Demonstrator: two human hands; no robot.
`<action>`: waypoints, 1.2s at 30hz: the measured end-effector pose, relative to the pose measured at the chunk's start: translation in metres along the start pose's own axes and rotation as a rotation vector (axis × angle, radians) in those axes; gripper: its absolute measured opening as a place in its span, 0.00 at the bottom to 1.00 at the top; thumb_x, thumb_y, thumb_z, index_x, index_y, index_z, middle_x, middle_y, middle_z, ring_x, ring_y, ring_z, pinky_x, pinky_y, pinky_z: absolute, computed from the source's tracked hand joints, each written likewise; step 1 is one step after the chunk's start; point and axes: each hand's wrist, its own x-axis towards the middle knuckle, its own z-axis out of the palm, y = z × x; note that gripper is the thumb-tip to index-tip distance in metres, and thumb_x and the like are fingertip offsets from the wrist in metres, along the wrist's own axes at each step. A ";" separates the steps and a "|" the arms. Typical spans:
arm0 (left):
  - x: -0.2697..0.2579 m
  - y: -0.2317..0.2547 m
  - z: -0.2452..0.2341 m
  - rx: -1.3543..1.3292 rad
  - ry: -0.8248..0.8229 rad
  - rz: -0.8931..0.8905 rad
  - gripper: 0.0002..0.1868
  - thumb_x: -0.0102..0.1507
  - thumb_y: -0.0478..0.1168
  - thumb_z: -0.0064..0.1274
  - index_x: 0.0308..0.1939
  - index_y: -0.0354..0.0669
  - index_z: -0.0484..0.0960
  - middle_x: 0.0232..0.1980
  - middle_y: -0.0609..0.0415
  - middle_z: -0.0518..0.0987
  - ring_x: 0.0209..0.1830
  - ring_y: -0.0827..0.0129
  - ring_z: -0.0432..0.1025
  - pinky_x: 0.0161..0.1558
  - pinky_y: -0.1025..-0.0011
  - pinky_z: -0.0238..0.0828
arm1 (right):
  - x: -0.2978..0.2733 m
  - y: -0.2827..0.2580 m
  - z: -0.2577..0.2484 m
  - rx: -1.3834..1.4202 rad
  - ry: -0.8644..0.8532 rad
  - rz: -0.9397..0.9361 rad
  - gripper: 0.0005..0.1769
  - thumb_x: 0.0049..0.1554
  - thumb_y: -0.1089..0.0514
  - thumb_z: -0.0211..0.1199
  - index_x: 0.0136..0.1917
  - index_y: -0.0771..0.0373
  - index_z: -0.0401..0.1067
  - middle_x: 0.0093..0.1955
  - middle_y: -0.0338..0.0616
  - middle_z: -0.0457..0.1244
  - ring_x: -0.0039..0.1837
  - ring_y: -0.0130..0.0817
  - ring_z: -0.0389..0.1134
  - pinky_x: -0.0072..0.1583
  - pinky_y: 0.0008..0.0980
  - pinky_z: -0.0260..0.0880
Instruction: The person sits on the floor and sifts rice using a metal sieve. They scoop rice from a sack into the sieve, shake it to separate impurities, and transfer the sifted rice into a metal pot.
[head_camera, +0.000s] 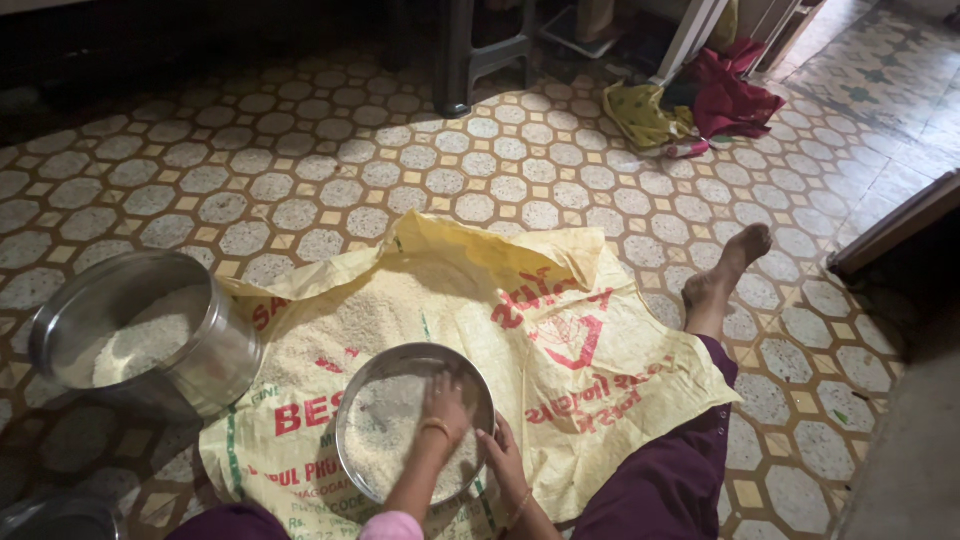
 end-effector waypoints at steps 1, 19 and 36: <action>-0.005 0.008 0.003 0.054 -0.052 0.067 0.39 0.68 0.60 0.44 0.75 0.37 0.60 0.82 0.38 0.49 0.83 0.49 0.41 0.80 0.56 0.31 | 0.001 0.000 0.000 0.007 0.002 0.000 0.32 0.60 0.61 0.62 0.77 0.60 0.60 0.59 0.43 0.66 0.55 0.27 0.65 0.53 0.25 0.67; -0.104 -0.041 -0.101 -0.509 0.059 -0.057 0.15 0.67 0.38 0.48 0.54 0.53 0.86 0.56 0.51 0.84 0.52 0.60 0.78 0.57 0.63 0.75 | 0.002 0.008 -0.002 0.002 0.052 0.029 0.33 0.61 0.60 0.63 0.78 0.60 0.59 0.59 0.43 0.65 0.53 0.28 0.64 0.51 0.26 0.66; -0.058 -0.062 0.014 -1.016 -0.144 -0.053 0.18 0.65 0.44 0.49 0.59 0.50 0.81 0.59 0.56 0.83 0.51 0.69 0.79 0.54 0.72 0.77 | -0.002 0.001 -0.002 -0.091 0.069 0.108 0.36 0.59 0.56 0.63 0.78 0.55 0.57 0.60 0.42 0.66 0.54 0.27 0.65 0.50 0.26 0.64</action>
